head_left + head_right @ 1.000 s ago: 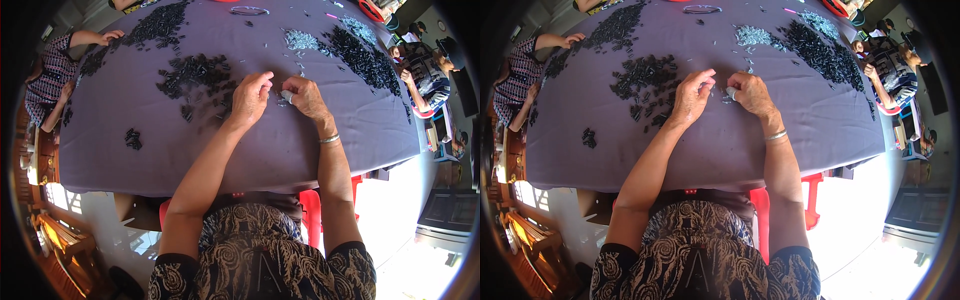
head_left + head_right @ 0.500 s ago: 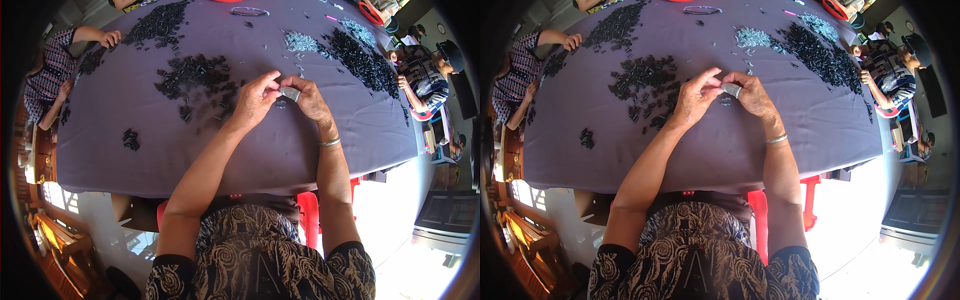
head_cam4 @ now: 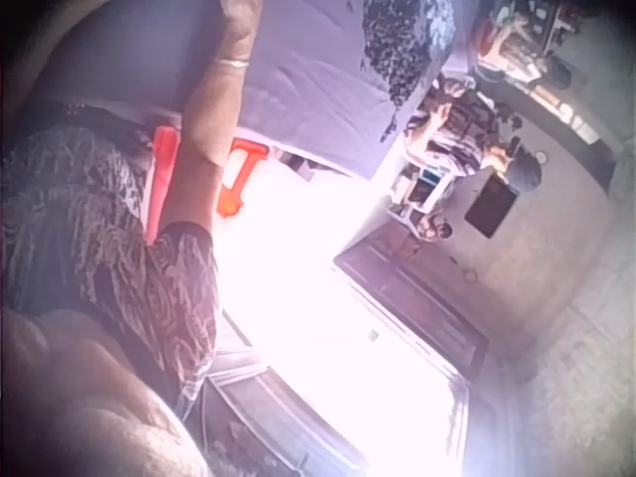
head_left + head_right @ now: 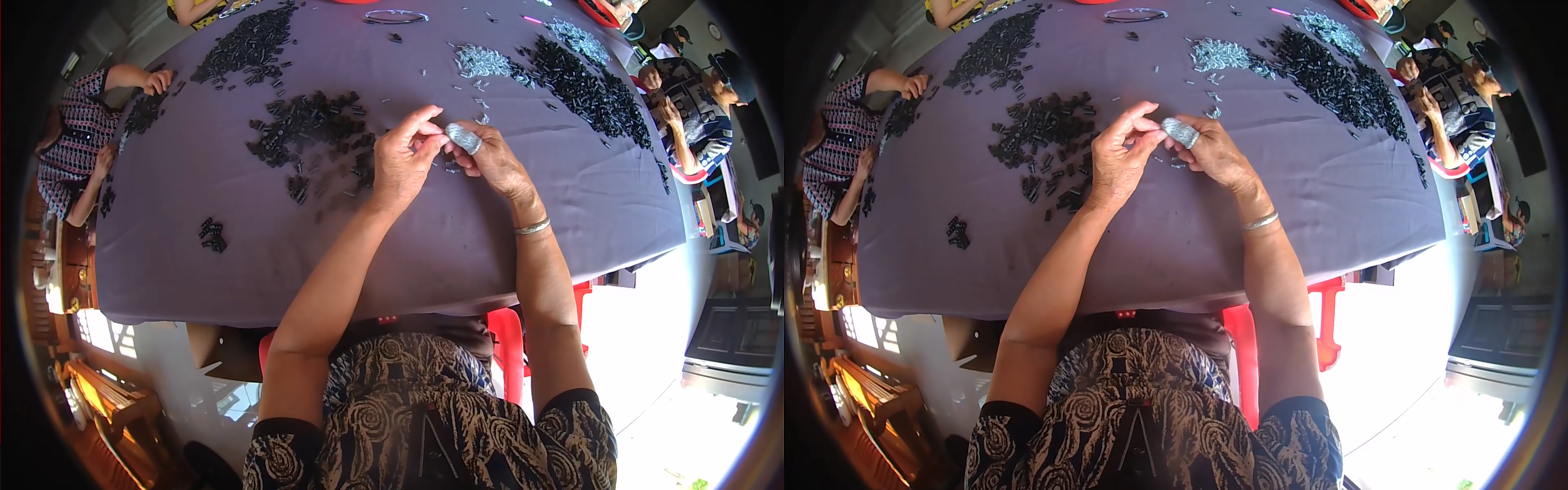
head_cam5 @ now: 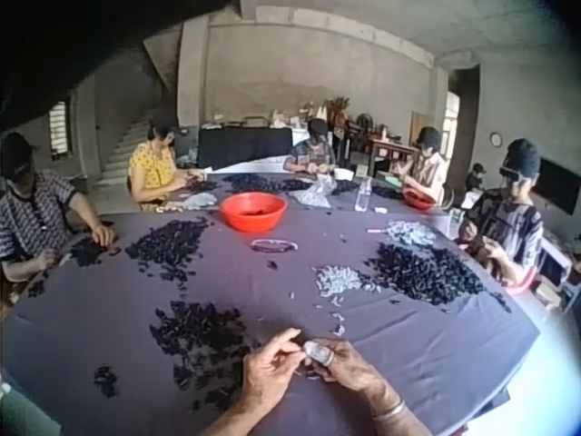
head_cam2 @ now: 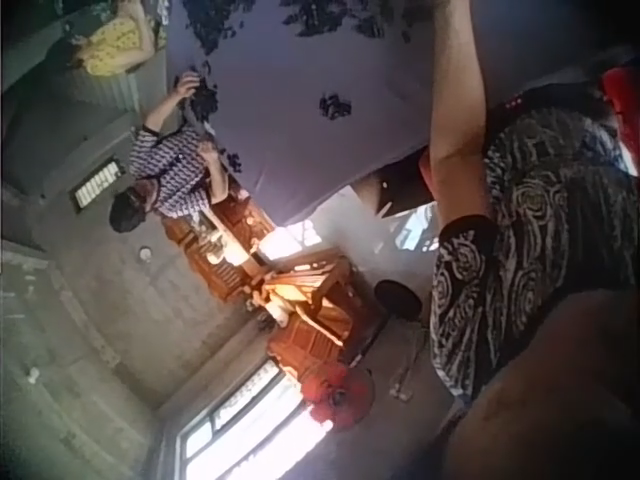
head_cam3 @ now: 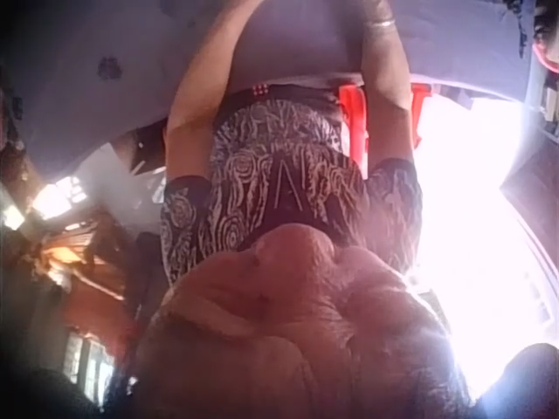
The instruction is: Manually inserting small plastic pieces into a silver mesh sleeve to assemble components.
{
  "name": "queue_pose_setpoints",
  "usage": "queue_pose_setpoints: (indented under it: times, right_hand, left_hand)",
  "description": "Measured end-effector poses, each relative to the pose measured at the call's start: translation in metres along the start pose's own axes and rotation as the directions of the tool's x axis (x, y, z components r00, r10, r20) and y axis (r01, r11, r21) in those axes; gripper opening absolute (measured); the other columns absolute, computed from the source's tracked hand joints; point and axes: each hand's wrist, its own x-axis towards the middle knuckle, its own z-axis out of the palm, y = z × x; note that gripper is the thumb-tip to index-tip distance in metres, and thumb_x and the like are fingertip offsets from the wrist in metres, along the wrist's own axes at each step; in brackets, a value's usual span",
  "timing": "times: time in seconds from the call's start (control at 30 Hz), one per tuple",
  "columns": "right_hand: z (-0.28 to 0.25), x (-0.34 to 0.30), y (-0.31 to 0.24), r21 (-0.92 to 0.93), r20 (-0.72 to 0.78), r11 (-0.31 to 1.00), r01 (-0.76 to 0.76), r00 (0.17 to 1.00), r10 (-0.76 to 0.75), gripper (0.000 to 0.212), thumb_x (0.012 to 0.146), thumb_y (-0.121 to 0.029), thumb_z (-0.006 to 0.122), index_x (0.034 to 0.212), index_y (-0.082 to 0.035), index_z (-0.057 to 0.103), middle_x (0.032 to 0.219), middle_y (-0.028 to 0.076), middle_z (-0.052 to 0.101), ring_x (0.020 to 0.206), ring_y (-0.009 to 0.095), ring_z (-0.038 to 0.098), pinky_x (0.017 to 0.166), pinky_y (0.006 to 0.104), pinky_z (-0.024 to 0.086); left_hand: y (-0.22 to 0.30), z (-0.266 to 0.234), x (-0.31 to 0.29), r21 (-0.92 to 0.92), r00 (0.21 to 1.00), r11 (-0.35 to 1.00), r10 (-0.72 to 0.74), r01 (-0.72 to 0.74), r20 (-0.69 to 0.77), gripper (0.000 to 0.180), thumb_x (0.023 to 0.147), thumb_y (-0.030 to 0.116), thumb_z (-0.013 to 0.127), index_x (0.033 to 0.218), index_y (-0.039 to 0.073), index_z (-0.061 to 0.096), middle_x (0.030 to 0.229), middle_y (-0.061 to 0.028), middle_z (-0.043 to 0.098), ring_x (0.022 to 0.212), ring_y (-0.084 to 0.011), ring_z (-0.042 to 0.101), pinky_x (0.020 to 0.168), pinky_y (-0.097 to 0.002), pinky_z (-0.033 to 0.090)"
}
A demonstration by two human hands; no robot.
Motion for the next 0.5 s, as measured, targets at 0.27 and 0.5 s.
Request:
queue_pose_setpoints:
  times: [0.27, 0.5]
  right_hand:
    - [0.0, 0.007, 0.003, 0.036, -0.028, 0.999, -0.014, 1.0, 0.015, 0.026, 0.092, -0.032, 0.055, 0.082, -0.008, 0.057, 0.066, -0.007, 0.04, 0.056, 0.001, 0.031, 0.047, 0.0169, 0.026]
    - [-0.014, 0.015, 0.012, -0.296, -0.067, 0.928, 0.226, 0.964, -0.256, 0.011, 0.083, -0.013, 0.065, 0.086, -0.003, 0.064, 0.066, -0.004, 0.053, 0.061, 0.004, 0.043, 0.055, 0.0216, 0.037]
  left_hand:
    - [-0.007, 0.001, 0.002, 0.065, 0.999, 0.997, -0.047, 0.046, 0.004, 0.034, 0.082, -0.003, 0.065, 0.115, 0.003, 0.058, 0.081, -0.0023, 0.063, 0.074, -0.0064, 0.057, 0.07, -0.0214, 0.048]
    - [-0.014, -0.008, 0.009, -0.161, 0.972, 0.96, -0.22, 0.231, 0.081, 0.033, 0.083, -0.001, 0.064, 0.115, 0.005, 0.059, 0.079, 0.0001, 0.061, 0.07, -0.0057, 0.055, 0.066, -0.0214, 0.047]
